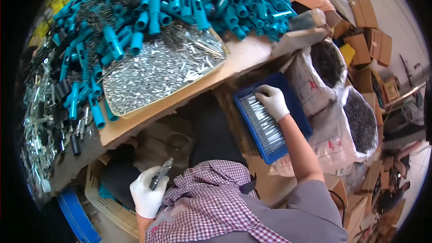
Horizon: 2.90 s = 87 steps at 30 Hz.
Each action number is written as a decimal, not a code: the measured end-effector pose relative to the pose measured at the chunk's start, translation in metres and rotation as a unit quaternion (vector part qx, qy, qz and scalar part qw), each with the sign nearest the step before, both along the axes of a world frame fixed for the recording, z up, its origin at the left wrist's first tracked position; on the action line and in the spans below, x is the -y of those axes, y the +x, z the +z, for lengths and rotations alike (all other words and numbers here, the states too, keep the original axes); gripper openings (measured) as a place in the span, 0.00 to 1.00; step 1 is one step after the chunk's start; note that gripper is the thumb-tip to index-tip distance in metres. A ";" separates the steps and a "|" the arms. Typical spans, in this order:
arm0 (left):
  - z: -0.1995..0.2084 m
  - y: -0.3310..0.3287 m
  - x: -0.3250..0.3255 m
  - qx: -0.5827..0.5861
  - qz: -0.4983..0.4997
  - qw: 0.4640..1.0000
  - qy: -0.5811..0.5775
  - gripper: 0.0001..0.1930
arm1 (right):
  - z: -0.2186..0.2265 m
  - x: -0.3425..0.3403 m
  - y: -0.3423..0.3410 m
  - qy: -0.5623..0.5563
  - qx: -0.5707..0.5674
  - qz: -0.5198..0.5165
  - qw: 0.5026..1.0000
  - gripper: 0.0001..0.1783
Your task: The person assembles tools by inserting metal parts, pins, and springs into plastic handles and tubes by hand, then places the assembled tools into a basket.
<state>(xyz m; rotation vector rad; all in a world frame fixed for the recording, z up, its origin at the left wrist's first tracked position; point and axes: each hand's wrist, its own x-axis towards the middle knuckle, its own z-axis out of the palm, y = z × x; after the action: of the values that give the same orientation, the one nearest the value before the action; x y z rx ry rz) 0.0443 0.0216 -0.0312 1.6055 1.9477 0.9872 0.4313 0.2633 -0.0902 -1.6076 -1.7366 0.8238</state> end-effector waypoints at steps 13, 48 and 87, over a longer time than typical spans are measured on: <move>0.010 0.012 -0.010 -0.026 0.010 0.999 0.027 0.15 | -0.128 -0.011 0.031 0.113 0.355 0.090 0.923 0.12; 0.040 -0.051 0.050 0.176 0.246 0.951 0.066 0.21 | 0.086 0.141 -0.279 -0.404 -0.336 0.396 0.753 0.21; 0.058 -0.084 0.075 0.028 0.000 0.994 0.105 0.17 | 0.150 0.123 -0.297 -0.115 -0.073 0.537 0.832 0.13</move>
<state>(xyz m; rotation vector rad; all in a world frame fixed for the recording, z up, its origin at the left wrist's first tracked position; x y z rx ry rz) -0.0394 -0.0536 0.0271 1.6696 1.8575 1.2589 0.1343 0.1401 0.0595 -0.5013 -2.4579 1.6477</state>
